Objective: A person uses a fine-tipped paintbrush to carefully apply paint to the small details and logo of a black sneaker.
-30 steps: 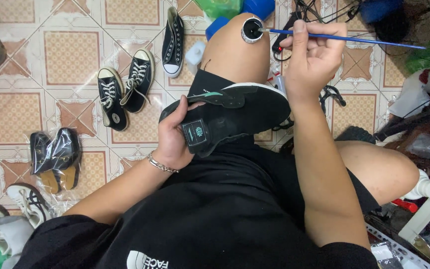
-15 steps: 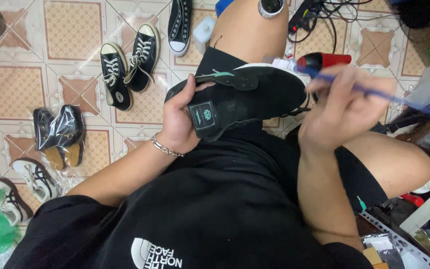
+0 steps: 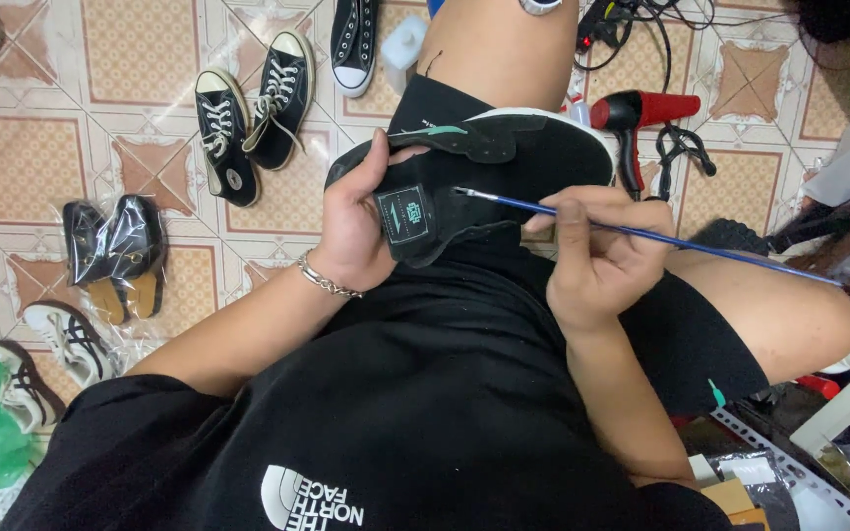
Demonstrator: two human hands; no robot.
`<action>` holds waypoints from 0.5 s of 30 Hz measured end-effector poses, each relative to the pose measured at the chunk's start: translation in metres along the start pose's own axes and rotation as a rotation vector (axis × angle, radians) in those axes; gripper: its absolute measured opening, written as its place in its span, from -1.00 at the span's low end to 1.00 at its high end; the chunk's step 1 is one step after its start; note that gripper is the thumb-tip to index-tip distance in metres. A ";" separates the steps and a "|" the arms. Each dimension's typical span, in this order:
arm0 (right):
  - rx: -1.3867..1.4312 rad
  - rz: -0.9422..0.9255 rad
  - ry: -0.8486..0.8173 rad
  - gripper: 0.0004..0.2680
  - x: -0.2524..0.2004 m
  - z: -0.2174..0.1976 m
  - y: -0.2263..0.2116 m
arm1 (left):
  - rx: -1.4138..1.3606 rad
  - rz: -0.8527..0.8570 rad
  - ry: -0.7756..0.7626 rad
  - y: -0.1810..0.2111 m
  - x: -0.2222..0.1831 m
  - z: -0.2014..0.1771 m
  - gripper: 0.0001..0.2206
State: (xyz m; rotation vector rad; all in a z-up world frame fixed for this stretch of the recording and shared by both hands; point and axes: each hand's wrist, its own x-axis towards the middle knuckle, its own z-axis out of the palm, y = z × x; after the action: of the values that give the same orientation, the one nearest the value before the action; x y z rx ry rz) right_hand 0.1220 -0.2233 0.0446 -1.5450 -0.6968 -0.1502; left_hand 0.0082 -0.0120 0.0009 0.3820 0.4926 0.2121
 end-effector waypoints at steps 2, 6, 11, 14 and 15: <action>-0.030 -0.010 0.000 -0.90 0.006 -0.003 -0.003 | 0.001 -0.001 0.001 0.002 -0.001 0.003 -0.46; -0.016 -0.020 -0.007 -0.91 0.009 0.001 -0.016 | 0.014 0.007 -0.012 0.004 -0.005 0.011 -0.45; -0.063 -0.049 -0.027 -0.91 0.012 0.000 -0.014 | 0.023 0.006 -0.029 0.006 0.000 0.001 -0.46; 0.022 0.042 -0.058 -0.87 -0.004 -0.012 -0.011 | 0.014 0.013 -0.030 0.005 -0.003 0.005 -0.47; 0.110 0.154 -0.104 -0.76 -0.012 -0.017 -0.010 | 0.005 0.022 -0.026 0.005 -0.005 0.010 -0.47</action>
State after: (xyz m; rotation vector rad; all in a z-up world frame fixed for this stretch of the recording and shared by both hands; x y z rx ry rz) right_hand 0.1128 -0.2435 0.0489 -1.5014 -0.6539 0.0826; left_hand 0.0085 -0.0121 0.0128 0.3944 0.4639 0.2271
